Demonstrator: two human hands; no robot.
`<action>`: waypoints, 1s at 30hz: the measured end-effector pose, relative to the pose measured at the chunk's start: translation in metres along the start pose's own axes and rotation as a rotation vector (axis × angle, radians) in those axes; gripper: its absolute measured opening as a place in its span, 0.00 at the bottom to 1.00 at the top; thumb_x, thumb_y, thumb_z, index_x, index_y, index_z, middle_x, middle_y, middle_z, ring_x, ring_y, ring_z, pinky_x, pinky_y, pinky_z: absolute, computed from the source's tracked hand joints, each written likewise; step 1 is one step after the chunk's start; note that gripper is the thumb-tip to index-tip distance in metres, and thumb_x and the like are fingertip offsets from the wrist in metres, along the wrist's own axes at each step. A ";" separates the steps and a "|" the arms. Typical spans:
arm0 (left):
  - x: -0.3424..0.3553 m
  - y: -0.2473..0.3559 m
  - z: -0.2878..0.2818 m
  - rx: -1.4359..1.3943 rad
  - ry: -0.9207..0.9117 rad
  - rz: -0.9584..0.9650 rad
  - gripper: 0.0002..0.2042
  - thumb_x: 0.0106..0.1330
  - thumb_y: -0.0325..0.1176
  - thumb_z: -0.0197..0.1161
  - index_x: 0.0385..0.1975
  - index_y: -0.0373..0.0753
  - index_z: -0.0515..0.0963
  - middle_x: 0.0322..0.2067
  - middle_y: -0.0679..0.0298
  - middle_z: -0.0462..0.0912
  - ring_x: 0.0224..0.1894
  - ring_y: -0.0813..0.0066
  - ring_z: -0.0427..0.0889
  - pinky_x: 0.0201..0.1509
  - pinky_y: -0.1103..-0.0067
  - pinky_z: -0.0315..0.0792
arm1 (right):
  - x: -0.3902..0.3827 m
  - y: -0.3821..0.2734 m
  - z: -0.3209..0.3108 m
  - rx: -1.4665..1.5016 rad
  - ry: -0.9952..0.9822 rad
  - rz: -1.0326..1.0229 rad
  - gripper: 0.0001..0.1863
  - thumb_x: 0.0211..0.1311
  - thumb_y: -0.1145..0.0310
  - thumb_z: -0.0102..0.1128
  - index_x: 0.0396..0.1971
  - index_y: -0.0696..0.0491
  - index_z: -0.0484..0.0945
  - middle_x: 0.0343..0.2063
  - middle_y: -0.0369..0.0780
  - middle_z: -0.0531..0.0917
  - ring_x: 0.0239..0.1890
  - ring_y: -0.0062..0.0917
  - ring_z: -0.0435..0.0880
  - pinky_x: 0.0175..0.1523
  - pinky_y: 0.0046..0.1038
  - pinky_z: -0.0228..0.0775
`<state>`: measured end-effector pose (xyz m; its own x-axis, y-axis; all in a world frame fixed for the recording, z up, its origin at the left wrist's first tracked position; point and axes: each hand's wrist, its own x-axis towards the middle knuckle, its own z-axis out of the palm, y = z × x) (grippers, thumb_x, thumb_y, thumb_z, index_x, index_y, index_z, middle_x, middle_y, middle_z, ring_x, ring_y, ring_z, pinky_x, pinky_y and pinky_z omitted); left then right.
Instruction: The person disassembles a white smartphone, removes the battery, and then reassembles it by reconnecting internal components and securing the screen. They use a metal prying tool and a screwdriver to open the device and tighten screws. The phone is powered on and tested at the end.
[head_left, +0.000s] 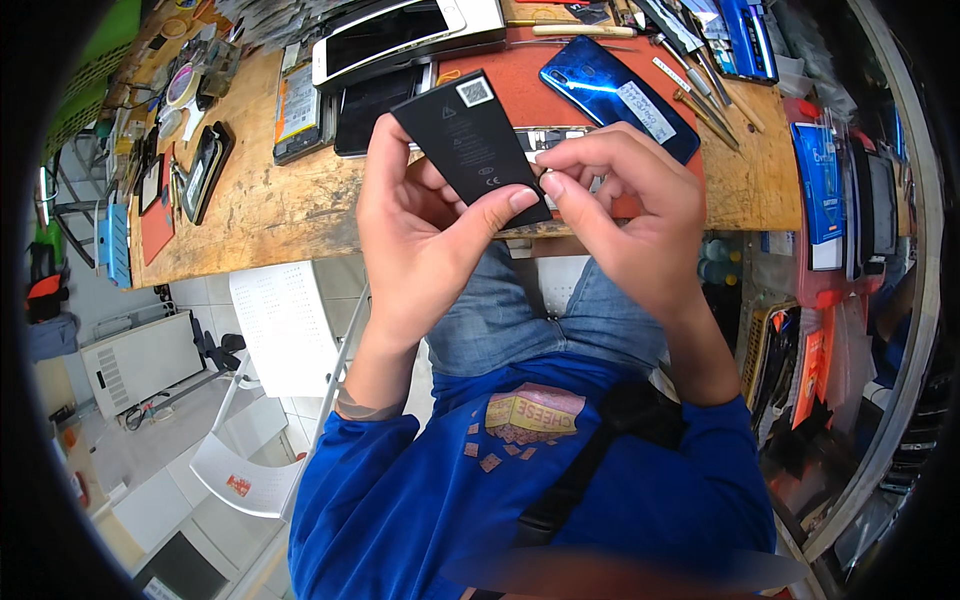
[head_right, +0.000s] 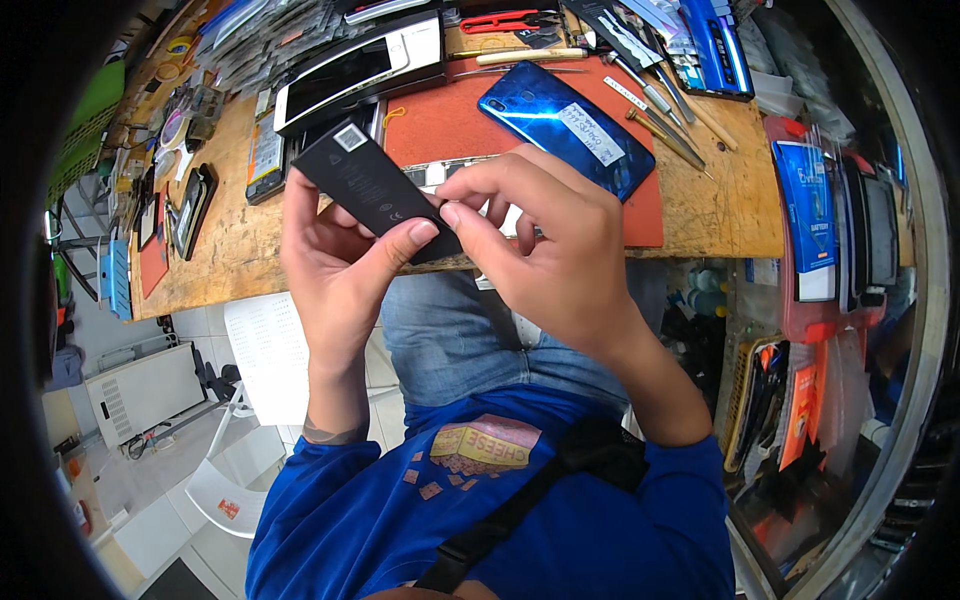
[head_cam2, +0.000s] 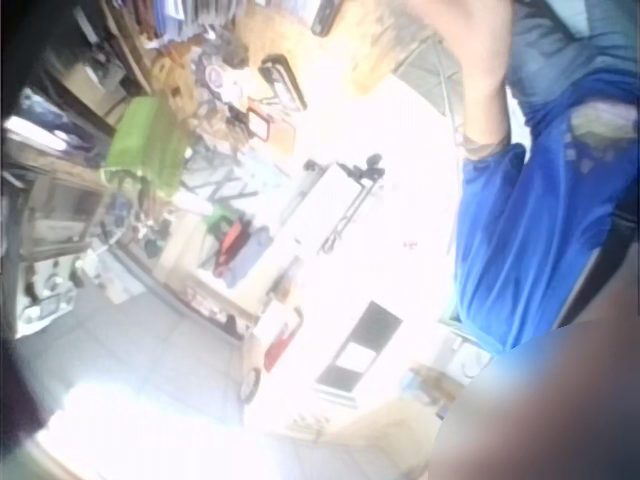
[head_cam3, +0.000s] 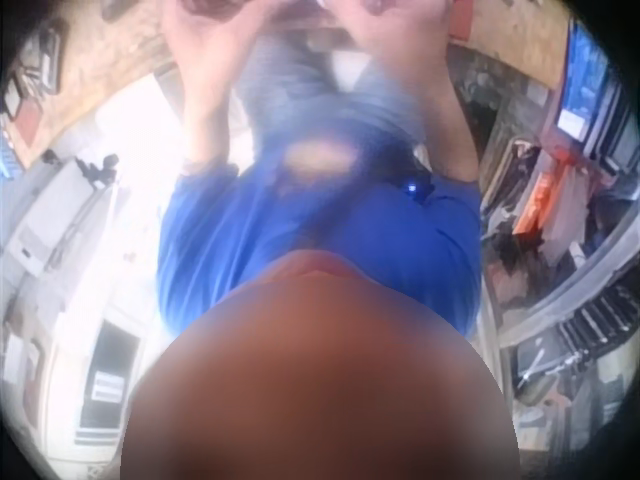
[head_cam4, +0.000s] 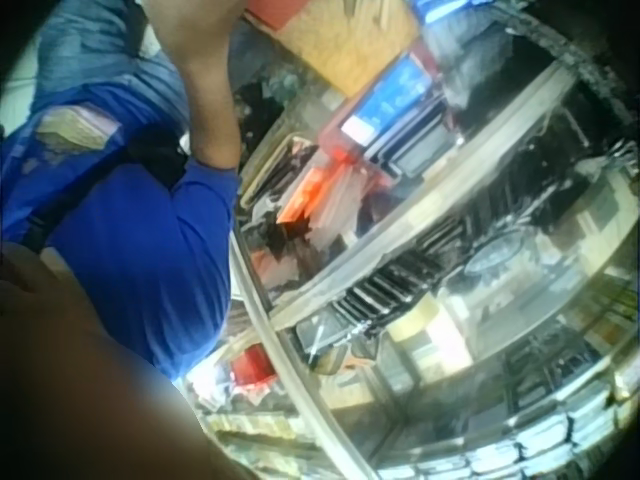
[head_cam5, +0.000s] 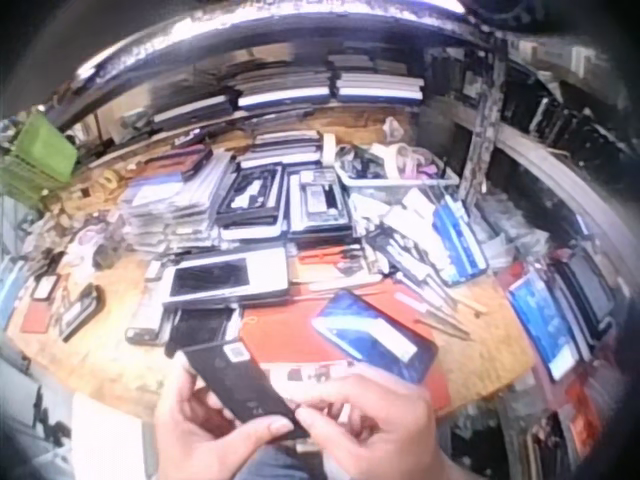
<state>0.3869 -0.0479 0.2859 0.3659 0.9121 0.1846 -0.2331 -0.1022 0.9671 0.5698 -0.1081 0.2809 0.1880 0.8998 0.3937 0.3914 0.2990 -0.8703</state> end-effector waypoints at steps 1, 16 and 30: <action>-0.003 0.000 -0.001 0.037 0.023 -0.001 0.30 0.64 0.18 0.80 0.62 0.34 0.69 0.43 0.59 0.91 0.44 0.79 0.91 0.45 0.84 0.84 | 0.000 -0.001 0.000 -0.029 0.006 -0.036 0.10 0.62 0.85 0.72 0.42 0.58 0.87 0.35 0.36 0.88 0.29 0.11 0.81 0.32 0.16 0.68; -0.020 -0.006 0.007 0.060 0.034 0.282 0.15 0.66 0.09 0.71 0.51 0.24 0.79 0.46 0.47 0.90 0.50 0.62 0.92 0.57 0.71 0.89 | -0.010 -0.015 0.010 -0.315 0.213 -0.400 0.14 0.50 0.83 0.79 0.36 0.58 0.85 0.30 0.41 0.86 0.30 0.30 0.89 0.32 0.28 0.81; -0.017 -0.008 0.003 0.129 0.042 0.291 0.11 0.67 0.09 0.69 0.48 0.23 0.81 0.45 0.49 0.90 0.48 0.63 0.92 0.54 0.73 0.88 | -0.004 -0.010 0.009 -0.119 0.127 -0.306 0.11 0.54 0.84 0.78 0.37 0.60 0.87 0.31 0.42 0.89 0.31 0.29 0.90 0.34 0.27 0.82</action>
<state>0.3850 -0.0640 0.2752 0.2622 0.8526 0.4521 -0.2052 -0.4085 0.8894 0.5569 -0.1123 0.2852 0.1535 0.7251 0.6713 0.5480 0.5029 -0.6685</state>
